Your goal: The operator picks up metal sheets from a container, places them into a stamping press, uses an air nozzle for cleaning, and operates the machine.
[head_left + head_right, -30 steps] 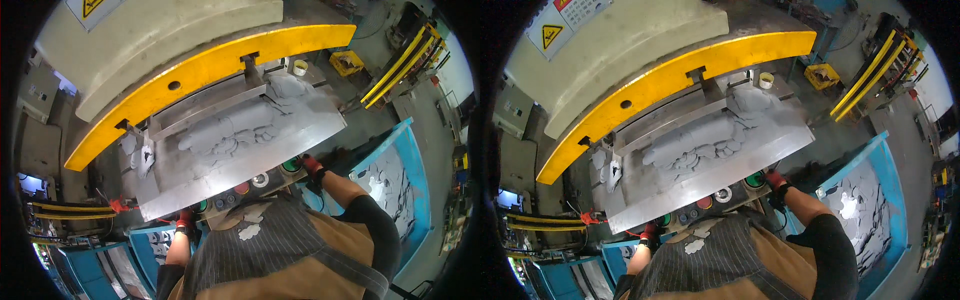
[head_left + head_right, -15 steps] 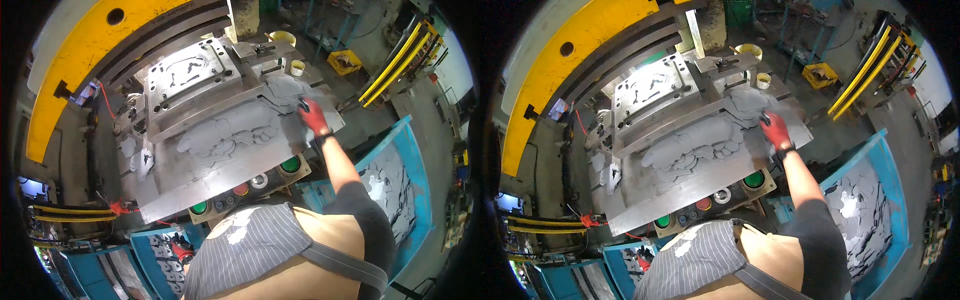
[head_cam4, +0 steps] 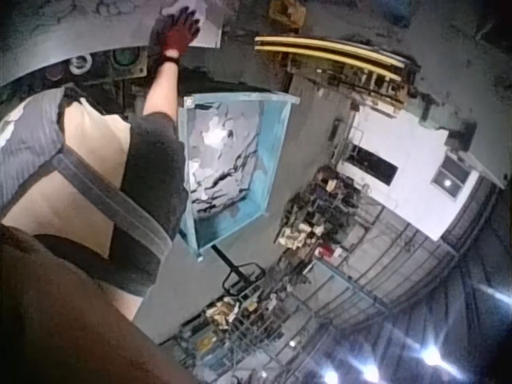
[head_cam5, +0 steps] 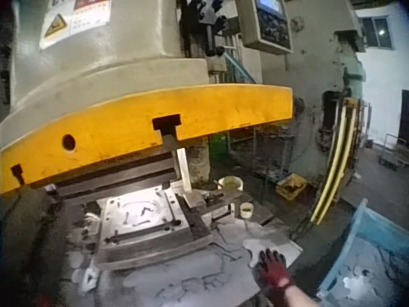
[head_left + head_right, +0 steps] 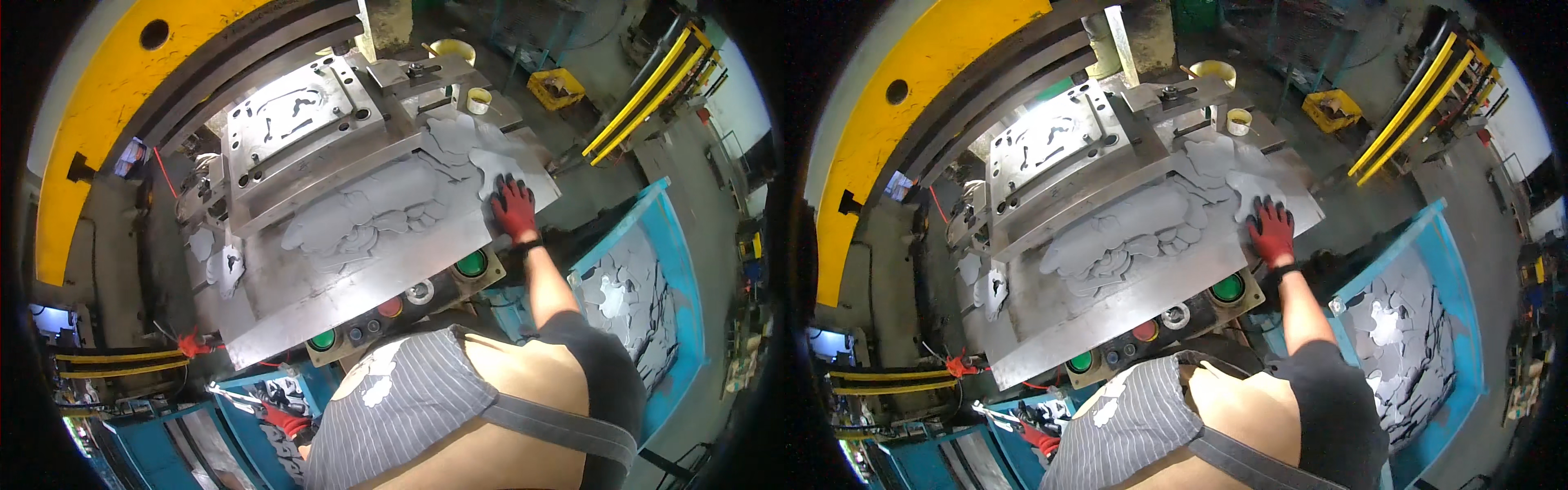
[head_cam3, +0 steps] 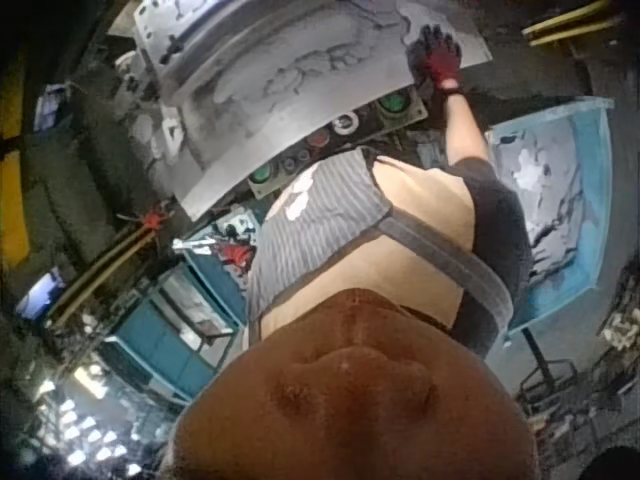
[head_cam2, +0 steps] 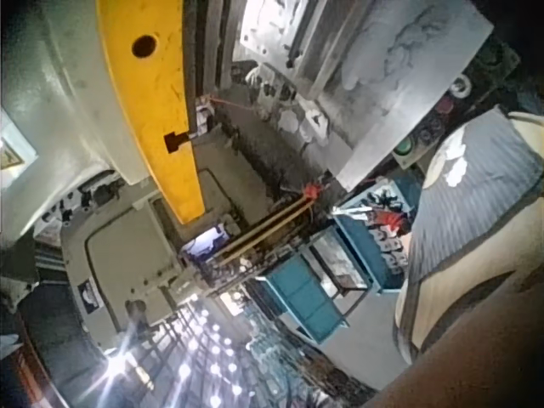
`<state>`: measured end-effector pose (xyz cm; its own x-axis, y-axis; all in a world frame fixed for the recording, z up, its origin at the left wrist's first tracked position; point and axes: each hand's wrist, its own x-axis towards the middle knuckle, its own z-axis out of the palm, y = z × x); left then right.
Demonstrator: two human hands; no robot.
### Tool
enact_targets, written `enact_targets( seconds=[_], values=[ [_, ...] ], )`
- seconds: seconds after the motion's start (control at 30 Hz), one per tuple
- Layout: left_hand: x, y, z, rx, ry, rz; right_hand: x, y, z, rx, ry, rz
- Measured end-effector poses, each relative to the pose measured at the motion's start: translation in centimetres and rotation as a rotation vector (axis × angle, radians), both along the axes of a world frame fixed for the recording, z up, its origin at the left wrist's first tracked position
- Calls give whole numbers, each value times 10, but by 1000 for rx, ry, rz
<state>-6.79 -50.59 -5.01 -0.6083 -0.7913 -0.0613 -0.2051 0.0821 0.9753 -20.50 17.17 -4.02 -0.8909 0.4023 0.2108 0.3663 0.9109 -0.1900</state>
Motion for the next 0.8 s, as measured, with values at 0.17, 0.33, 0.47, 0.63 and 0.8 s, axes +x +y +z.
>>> enact_targets(
  seconds=[0.17, 0.33, 0.47, 0.63, 0.8],
  values=[
    [-47, 34, 43, -152, 8, -274, 24, 11, -3, -118, 312, -649],
    [-116, 90, 101, -159, 77, -652, 48, 51, -19, -1436, 453, -515],
    [-171, 148, 156, 159, 170, -868, 95, 51, -29, -1530, 631, -394],
    [-270, 195, 192, 273, 238, -1188, 76, 16, 24, -2094, 506, -79],
    [-371, 234, 177, 3, 103, -1235, 15, -11, -5, -2304, 434, 28]
  ],
)
